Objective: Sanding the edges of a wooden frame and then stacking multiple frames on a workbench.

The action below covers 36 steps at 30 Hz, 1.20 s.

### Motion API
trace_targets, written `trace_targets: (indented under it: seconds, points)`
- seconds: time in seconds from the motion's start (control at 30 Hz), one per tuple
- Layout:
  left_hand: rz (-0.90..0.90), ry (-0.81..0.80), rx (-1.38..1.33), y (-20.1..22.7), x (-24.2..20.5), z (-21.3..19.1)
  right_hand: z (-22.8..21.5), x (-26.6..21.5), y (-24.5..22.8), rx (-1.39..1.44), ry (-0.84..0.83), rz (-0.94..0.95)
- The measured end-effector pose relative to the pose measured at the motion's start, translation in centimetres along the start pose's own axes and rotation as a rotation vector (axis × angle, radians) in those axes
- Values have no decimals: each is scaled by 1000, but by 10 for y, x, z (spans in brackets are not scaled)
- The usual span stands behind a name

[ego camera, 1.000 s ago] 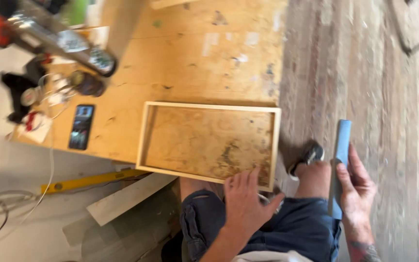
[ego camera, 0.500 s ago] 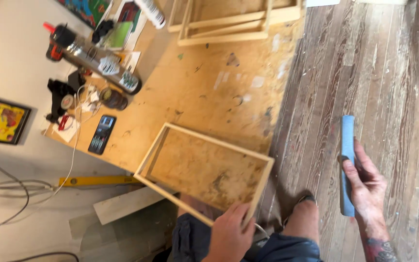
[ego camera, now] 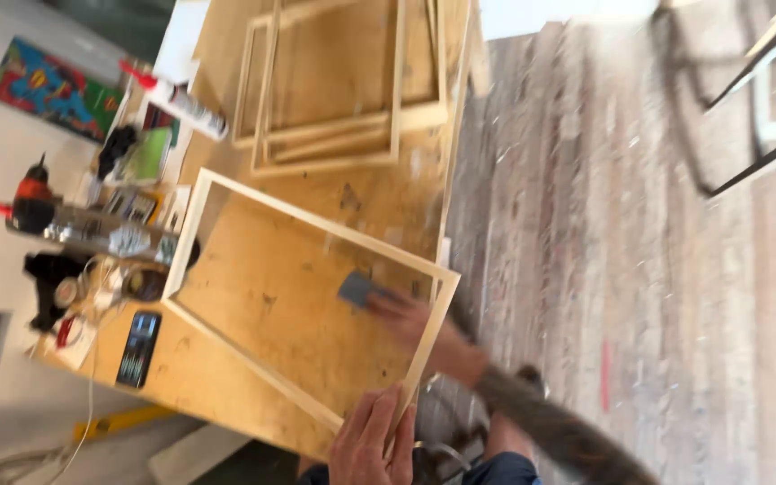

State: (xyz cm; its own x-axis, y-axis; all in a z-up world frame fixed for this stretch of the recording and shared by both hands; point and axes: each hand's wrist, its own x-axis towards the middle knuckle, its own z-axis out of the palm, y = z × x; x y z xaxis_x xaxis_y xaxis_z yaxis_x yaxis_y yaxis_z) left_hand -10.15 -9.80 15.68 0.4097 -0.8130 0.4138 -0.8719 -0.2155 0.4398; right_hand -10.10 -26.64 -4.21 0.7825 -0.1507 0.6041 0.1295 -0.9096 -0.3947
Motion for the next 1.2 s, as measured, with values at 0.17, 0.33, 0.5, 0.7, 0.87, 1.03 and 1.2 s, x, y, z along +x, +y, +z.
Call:
trace_targets:
  seconds: [0.17, 0.33, 0.5, 0.7, 0.87, 1.03, 1.2]
  points:
    - [-1, -21, -146, -23, 62, -31, 78, 29, -15, -51, -101, 194]
    - [111, 22, -203, -112, 73, 13, 41, -5, -9, 783, 124, 963]
    - [-221, -236, -449, -125, 117, 96, -83, 94, -44, 786, 503, 1148]
    - [350, 44, -70, -140, 221, 122, -107, 155, 82, 475, 440, 1444]
    - [65, 54, -290, -144, 248, 122, -170, 222, 233, 733, 531, 1022]
    - [-7, 69, -102, -229, 197, 221, -226, 331, 367, 847, 401, 903]
    - [-118, -98, 64, -275, 201, 232, -221, 442, 433, 969, 363, 980]
